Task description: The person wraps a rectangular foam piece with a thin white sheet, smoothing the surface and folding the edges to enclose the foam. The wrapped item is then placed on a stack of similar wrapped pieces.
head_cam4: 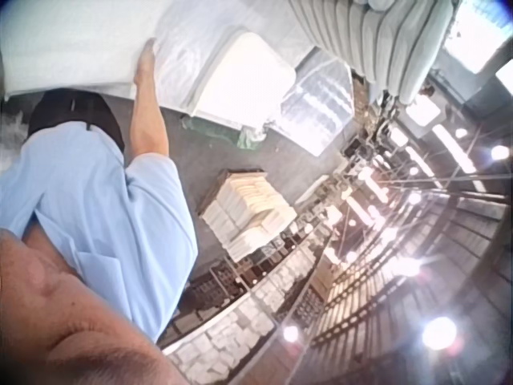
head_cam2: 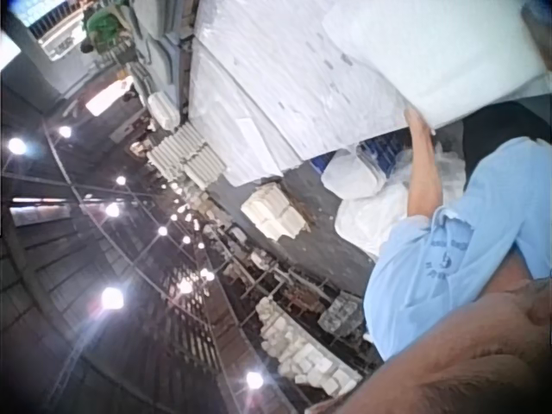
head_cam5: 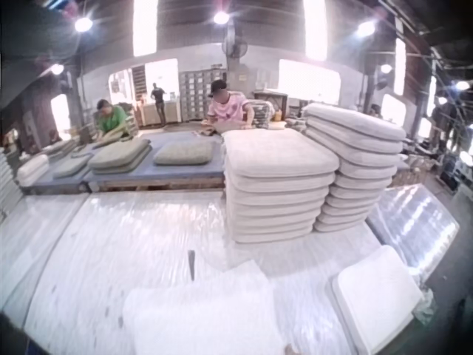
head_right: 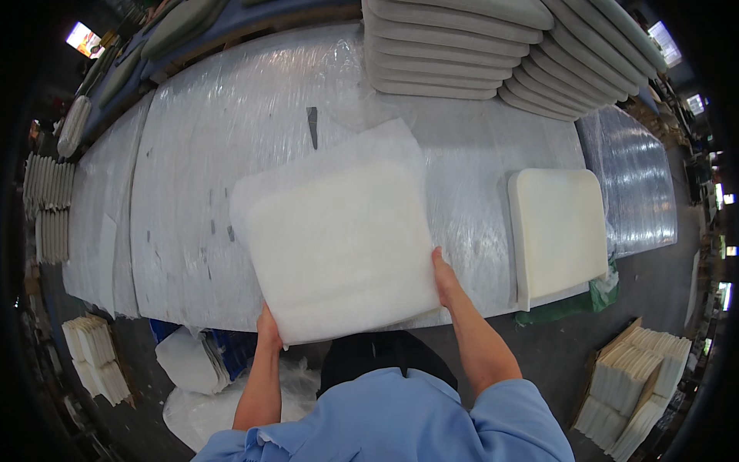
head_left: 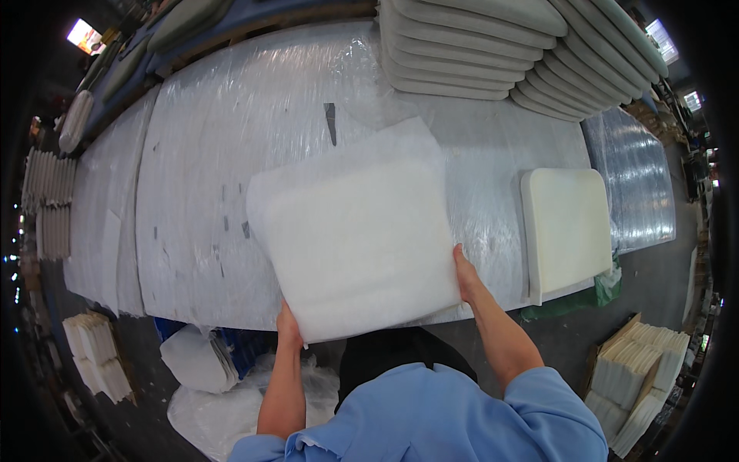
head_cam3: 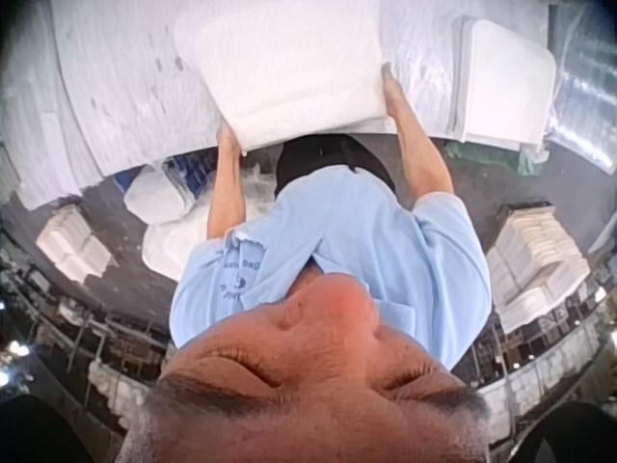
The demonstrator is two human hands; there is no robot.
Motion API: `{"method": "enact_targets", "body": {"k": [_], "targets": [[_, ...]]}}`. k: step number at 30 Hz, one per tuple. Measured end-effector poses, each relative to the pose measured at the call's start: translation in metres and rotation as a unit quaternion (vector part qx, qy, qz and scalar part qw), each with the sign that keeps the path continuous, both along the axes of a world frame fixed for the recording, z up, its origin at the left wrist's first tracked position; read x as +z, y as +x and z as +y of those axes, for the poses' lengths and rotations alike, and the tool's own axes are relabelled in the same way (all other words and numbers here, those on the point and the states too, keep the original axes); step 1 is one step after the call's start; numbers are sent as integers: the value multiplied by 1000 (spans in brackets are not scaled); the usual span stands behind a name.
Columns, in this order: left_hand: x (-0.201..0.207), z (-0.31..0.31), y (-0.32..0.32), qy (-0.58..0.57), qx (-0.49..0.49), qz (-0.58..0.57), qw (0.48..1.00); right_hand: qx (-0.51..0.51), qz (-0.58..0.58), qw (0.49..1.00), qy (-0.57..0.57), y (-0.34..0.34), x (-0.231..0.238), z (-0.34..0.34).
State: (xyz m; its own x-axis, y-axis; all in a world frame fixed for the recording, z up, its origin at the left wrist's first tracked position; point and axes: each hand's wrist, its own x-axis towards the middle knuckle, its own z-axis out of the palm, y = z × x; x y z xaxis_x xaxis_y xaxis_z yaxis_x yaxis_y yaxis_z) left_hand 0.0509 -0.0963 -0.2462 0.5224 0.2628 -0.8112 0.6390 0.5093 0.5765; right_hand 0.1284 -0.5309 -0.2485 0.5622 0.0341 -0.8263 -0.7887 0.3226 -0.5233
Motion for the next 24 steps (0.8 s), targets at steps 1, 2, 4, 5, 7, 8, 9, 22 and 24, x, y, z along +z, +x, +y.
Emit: {"method": "enact_targets", "body": {"k": [1, 2, 4, 5, 7, 8, 9, 22, 24], "targets": [[0, -1, 1, 0, 7, 7, 1000, -11, 1, 1000, 7, -1, 1, 1], [0, -2, 2, -18, 10, -3, 1000, -22, 2, 1000, 14, -2, 1, 2], [-4, 4, 1, -50, 18, -21, 998, -38, 14, 998, 37, -2, 4, 6], [-5, 8, 0, -67, 18, -18, 997, -43, 25, 997, 52, -3, 7, 6], [-6, 16, 0, -100, 20, -14, 995, -53, 43, 996, 62, -4, 5, 8], [-7, 17, -1, -114, 7, -21, 993, -58, 49, 995, 58, -6, 4, 8], [-5, 19, 1, -127, -6, -28, 991, -61, 56, 995, 54, -9, -1, 9], [-26, 43, 3, 283, -122, 115, 944, 13, -66, 878, -473, -34, -31, 34], [-32, 25, 7, 318, -72, 155, 933, -6, -56, 865, -499, -36, -31, 41]]}}
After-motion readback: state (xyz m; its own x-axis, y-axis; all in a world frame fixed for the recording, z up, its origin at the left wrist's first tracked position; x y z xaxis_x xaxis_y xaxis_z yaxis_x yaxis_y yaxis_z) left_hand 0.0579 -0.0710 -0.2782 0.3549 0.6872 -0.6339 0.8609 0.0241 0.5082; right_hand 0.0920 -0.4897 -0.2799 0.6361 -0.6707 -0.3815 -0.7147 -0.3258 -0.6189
